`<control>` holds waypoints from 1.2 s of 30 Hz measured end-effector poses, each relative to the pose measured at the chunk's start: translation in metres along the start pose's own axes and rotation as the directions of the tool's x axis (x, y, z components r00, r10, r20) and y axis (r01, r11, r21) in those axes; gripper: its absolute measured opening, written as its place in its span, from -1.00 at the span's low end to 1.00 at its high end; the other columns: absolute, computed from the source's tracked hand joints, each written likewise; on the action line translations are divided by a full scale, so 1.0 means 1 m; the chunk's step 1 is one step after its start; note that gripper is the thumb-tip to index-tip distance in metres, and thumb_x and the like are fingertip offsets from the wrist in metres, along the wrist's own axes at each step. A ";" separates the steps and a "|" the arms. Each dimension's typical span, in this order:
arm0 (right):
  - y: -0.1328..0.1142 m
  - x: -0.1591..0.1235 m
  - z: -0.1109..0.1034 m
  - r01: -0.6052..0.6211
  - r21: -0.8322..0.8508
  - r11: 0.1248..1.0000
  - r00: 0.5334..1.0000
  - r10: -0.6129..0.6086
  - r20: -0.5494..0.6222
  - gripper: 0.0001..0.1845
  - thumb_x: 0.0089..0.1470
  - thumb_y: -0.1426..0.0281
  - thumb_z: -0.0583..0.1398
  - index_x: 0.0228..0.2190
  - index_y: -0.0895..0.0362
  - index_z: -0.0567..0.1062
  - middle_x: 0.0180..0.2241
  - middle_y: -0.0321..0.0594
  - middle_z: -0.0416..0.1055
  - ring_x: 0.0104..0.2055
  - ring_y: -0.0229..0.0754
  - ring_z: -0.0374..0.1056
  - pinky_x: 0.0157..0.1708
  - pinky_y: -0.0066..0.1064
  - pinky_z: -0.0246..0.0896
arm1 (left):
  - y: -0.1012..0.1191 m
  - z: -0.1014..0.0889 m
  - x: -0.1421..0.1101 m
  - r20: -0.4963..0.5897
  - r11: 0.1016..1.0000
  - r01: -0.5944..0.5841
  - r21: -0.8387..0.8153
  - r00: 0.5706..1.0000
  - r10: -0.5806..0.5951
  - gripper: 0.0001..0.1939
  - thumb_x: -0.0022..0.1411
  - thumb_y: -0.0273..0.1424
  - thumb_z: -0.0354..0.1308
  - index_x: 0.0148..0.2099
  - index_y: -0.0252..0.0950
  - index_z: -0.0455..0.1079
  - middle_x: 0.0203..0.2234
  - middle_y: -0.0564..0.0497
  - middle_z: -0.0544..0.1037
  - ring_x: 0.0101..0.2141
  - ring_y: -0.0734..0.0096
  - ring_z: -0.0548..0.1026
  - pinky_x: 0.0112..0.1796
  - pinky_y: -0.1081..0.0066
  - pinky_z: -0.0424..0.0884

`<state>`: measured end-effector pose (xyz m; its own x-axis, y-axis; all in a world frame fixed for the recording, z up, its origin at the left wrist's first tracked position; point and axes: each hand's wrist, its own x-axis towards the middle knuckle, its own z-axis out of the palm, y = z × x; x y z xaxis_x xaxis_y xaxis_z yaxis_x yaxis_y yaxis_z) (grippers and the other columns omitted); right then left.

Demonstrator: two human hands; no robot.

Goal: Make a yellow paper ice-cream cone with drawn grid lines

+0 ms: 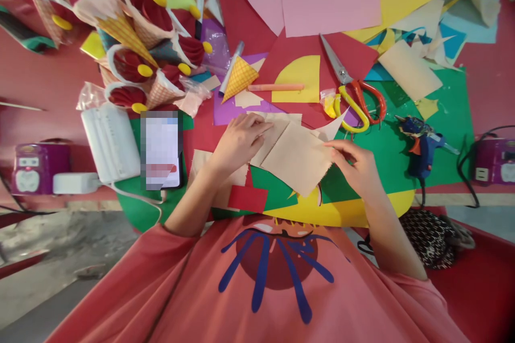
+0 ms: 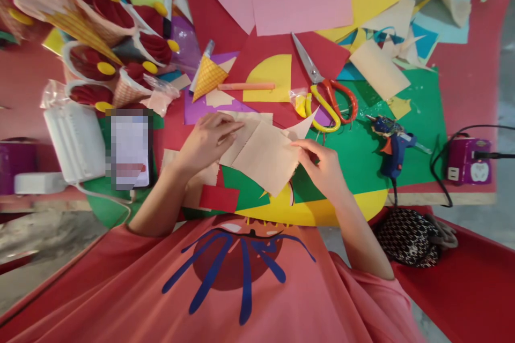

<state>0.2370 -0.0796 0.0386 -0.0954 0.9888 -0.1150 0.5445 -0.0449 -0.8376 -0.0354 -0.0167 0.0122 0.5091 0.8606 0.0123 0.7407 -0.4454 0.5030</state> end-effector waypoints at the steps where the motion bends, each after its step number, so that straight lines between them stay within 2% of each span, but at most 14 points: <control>1: 0.001 -0.002 -0.001 -0.032 0.028 0.999 0.998 0.030 0.057 -0.72 0.22 0.38 0.07 -0.17 0.06 0.57 -0.51 -0.32 0.44 -0.53 -0.33 0.30 -0.52 -0.48 0.17 | 0.001 0.000 0.000 -0.007 1.000 -0.001 -0.021 1.000 0.001 -0.67 0.33 -0.44 -0.05 0.04 -0.23 0.44 -0.17 -0.08 0.44 -0.13 0.23 0.39 -0.05 0.19 0.33; 3: 0.001 -0.005 0.000 -0.085 0.089 0.992 0.985 0.071 0.156 -0.69 0.24 0.35 0.05 -0.13 0.06 0.56 -0.56 -0.34 0.40 -0.59 -0.34 0.26 -0.59 -0.50 0.13 | 0.003 -0.001 0.001 -0.018 0.997 -0.011 -0.072 1.000 0.010 -0.68 0.33 -0.43 -0.06 0.02 -0.24 0.45 -0.19 -0.07 0.46 -0.14 0.25 0.40 -0.06 0.21 0.34; 5: -0.001 -0.007 0.003 -0.108 0.128 0.986 0.978 0.083 0.191 -0.73 0.21 0.32 0.10 -0.17 0.08 0.57 -0.50 -0.31 0.47 -0.63 -0.37 0.24 -0.64 -0.52 0.13 | 0.008 -0.002 0.001 -0.015 0.992 -0.037 -0.121 0.999 0.035 -0.68 0.35 -0.41 -0.07 0.00 -0.27 0.45 -0.19 -0.08 0.49 -0.15 0.26 0.42 -0.07 0.23 0.34; 9: -0.008 -0.011 0.008 -0.061 0.168 0.984 0.996 0.049 0.076 -0.78 0.18 0.38 0.13 -0.27 0.08 0.59 -0.47 -0.31 0.51 -0.63 -0.38 0.32 -0.62 -0.53 0.23 | 0.019 -0.005 -0.002 -0.019 0.993 0.001 -0.116 1.000 -0.004 -0.67 0.33 -0.31 0.01 0.09 -0.22 0.40 -0.08 -0.08 0.55 -0.03 0.14 0.40 0.01 0.11 0.29; 11: -0.012 -0.014 0.007 -0.020 0.205 0.978 1.000 0.019 0.003 -0.79 0.18 0.39 0.14 -0.28 0.04 0.60 -0.47 -0.33 0.51 -0.61 -0.37 0.36 -0.60 -0.52 0.28 | 0.022 -0.006 -0.003 -0.030 0.990 0.016 -0.139 0.999 -0.020 -0.59 0.31 -0.27 0.06 0.17 -0.23 0.32 -0.08 -0.08 0.56 0.02 0.09 0.39 0.04 0.06 0.27; 14: -0.017 -0.020 0.006 0.047 0.286 0.957 0.997 -0.029 -0.067 -0.81 0.17 0.39 0.17 -0.30 -0.01 0.61 -0.42 -0.33 0.55 -0.63 -0.38 0.37 -0.63 -0.52 0.30 | 0.026 -0.007 -0.005 0.002 0.952 -0.031 -0.305 0.999 0.033 -0.45 0.31 -0.20 0.08 0.27 -0.28 0.17 0.00 -0.13 0.53 0.07 0.14 0.40 0.08 0.10 0.29; 17: -0.015 -0.022 0.008 0.102 0.374 0.922 0.993 -0.069 -0.099 -0.83 0.16 0.39 0.20 -0.30 -0.02 0.62 -0.39 -0.32 0.57 -0.67 -0.38 0.35 -0.69 -0.51 0.27 | 0.030 -0.004 -0.005 0.068 0.845 -0.015 -0.534 0.996 0.060 -0.38 0.32 -0.17 0.07 0.33 -0.22 0.04 0.11 -0.15 0.43 0.14 0.21 0.37 0.10 0.21 0.33; 20: -0.009 -0.020 0.012 0.136 0.454 0.880 0.989 -0.093 -0.116 -0.82 0.17 0.39 0.19 -0.28 -0.03 0.61 -0.35 -0.31 0.59 -0.68 -0.39 0.34 -0.70 -0.51 0.28 | 0.032 0.001 -0.004 0.122 0.700 0.058 -0.712 0.992 0.042 -0.36 0.29 -0.20 0.10 0.34 -0.16 -0.02 0.02 -0.10 0.47 0.00 0.34 0.48 -0.06 0.38 0.45; 23: -0.004 -0.017 0.013 0.125 0.464 0.877 0.990 -0.078 -0.119 -0.80 0.17 0.41 0.17 -0.25 -0.03 0.59 -0.33 -0.31 0.59 -0.66 -0.40 0.35 -0.67 -0.51 0.31 | 0.029 0.005 -0.002 0.080 0.650 0.092 -0.754 0.996 -0.049 -0.37 0.24 -0.27 0.14 0.30 -0.15 0.01 -0.20 -0.01 0.49 -0.28 0.49 0.50 -0.31 0.51 0.45; 25: -0.004 -0.017 0.012 0.088 0.433 0.897 0.995 -0.064 -0.071 -0.76 0.15 0.43 0.17 -0.18 -0.03 0.57 -0.24 -0.28 0.58 -0.64 -0.40 0.37 -0.65 -0.50 0.34 | 0.026 0.004 -0.003 0.030 0.664 0.109 -0.740 0.991 -0.130 -0.44 0.24 -0.33 0.12 0.25 -0.17 0.08 -0.31 0.04 0.46 -0.35 0.54 0.46 -0.35 0.53 0.42; 29: -0.004 -0.017 0.008 0.055 0.258 0.965 0.990 -0.085 0.109 -0.49 0.09 0.57 0.10 0.04 -0.05 0.44 0.02 -0.19 0.48 -0.54 -0.37 0.45 -0.50 -0.44 0.46 | 0.020 -0.003 -0.008 0.006 0.640 0.151 -0.754 0.975 -0.222 -0.51 0.17 -0.40 0.13 0.15 -0.19 0.16 -0.36 0.08 0.44 -0.44 0.59 0.42 -0.38 0.53 0.40; 31: -0.002 -0.018 0.009 0.117 0.123 0.986 0.980 -0.134 0.147 -0.43 0.09 0.60 0.05 0.09 -0.05 0.40 0.08 -0.16 0.44 -0.34 -0.26 0.53 -0.33 -0.37 0.51 | 0.019 -0.006 -0.012 0.027 0.611 0.179 -0.771 0.968 -0.250 -0.52 0.13 -0.41 0.15 0.11 -0.18 0.19 -0.35 0.08 0.43 -0.48 0.61 0.40 -0.43 0.54 0.39; 33: 0.002 -0.019 0.012 0.227 -0.003 0.974 0.964 -0.224 0.140 -0.41 0.09 0.63 0.04 0.10 -0.05 0.39 0.05 -0.19 0.47 -0.09 -0.16 0.52 -0.13 -0.29 0.49 | 0.019 -0.008 -0.015 0.049 0.585 0.206 -0.785 0.961 -0.274 -0.54 0.10 -0.42 0.16 0.07 -0.19 0.21 -0.36 0.08 0.42 -0.50 0.62 0.40 -0.48 0.56 0.37; 36: 0.009 -0.019 0.017 0.375 -0.161 0.913 0.927 -0.371 0.054 -0.41 0.08 0.69 0.05 0.05 -0.06 0.42 -0.07 -0.23 0.55 0.00 -0.16 0.47 -0.05 -0.29 0.45 | 0.019 -0.008 -0.018 0.085 0.554 0.243 -0.796 0.952 -0.295 -0.56 0.08 -0.43 0.17 0.04 -0.20 0.23 -0.37 0.09 0.40 -0.54 0.65 0.36 -0.53 0.59 0.34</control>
<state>0.2301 -0.1015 0.0244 -0.3357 0.9255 0.1752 0.5956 0.3527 -0.7217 -0.0342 -0.0389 0.0288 0.3028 0.9296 -0.2099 0.1853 0.1586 0.9698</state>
